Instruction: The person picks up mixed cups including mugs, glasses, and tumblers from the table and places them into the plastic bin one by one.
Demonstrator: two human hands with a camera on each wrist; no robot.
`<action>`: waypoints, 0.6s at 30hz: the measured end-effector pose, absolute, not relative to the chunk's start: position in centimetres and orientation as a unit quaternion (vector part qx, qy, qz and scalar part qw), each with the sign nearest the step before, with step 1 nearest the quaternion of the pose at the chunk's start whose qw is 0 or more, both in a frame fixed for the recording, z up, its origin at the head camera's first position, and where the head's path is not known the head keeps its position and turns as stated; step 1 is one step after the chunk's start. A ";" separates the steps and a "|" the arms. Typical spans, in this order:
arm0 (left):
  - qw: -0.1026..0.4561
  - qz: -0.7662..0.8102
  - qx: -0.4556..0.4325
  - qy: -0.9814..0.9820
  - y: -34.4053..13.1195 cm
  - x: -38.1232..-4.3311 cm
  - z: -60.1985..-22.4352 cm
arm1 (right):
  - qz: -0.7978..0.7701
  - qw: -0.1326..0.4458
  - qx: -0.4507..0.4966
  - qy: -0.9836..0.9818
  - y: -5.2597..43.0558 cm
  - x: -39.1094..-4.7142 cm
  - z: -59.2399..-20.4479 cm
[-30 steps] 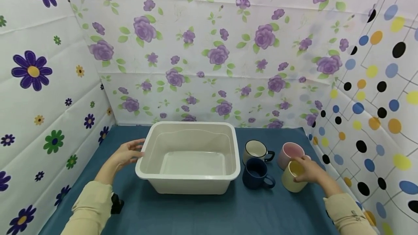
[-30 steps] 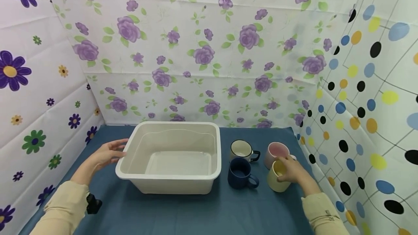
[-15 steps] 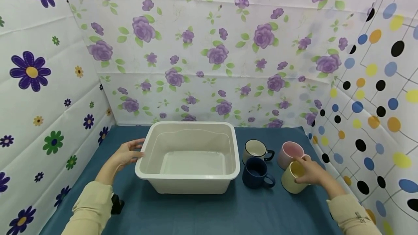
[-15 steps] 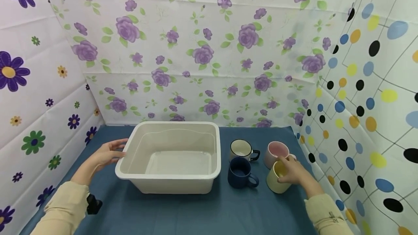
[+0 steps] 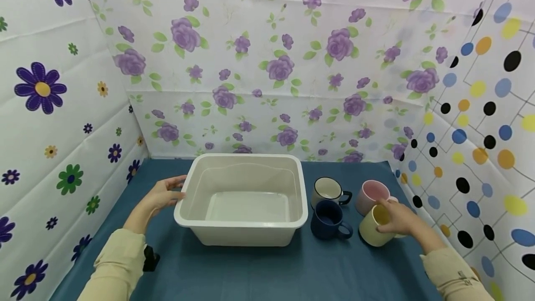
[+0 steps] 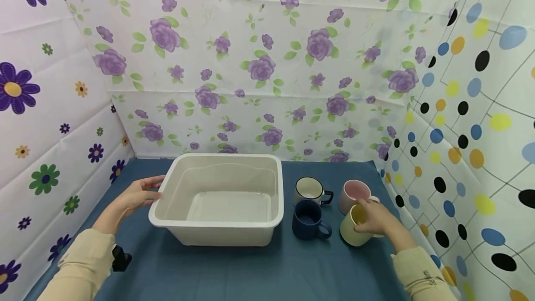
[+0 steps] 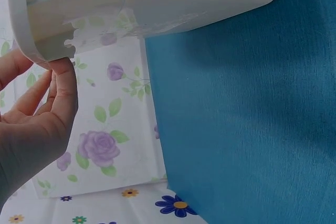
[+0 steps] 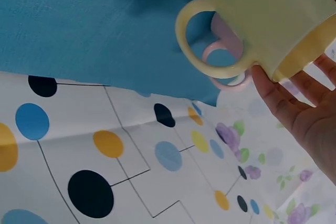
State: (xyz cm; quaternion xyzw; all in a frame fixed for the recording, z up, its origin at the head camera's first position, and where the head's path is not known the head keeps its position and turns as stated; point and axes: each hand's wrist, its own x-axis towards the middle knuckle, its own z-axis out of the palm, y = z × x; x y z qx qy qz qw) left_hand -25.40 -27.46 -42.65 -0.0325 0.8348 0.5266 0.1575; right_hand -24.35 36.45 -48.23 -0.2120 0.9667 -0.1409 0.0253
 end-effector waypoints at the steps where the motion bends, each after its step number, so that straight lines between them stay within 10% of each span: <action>1: 0.157 0.525 -0.033 0.836 -27.4 -25.4 -42.6 | -0.137 0.027 -0.214 0.967 36.4 -24.3 -48.1; 18: 0.155 0.505 -0.031 0.849 -27.3 -25.5 -42.5 | -0.097 0.058 -0.226 0.968 34.5 -24.9 -45.3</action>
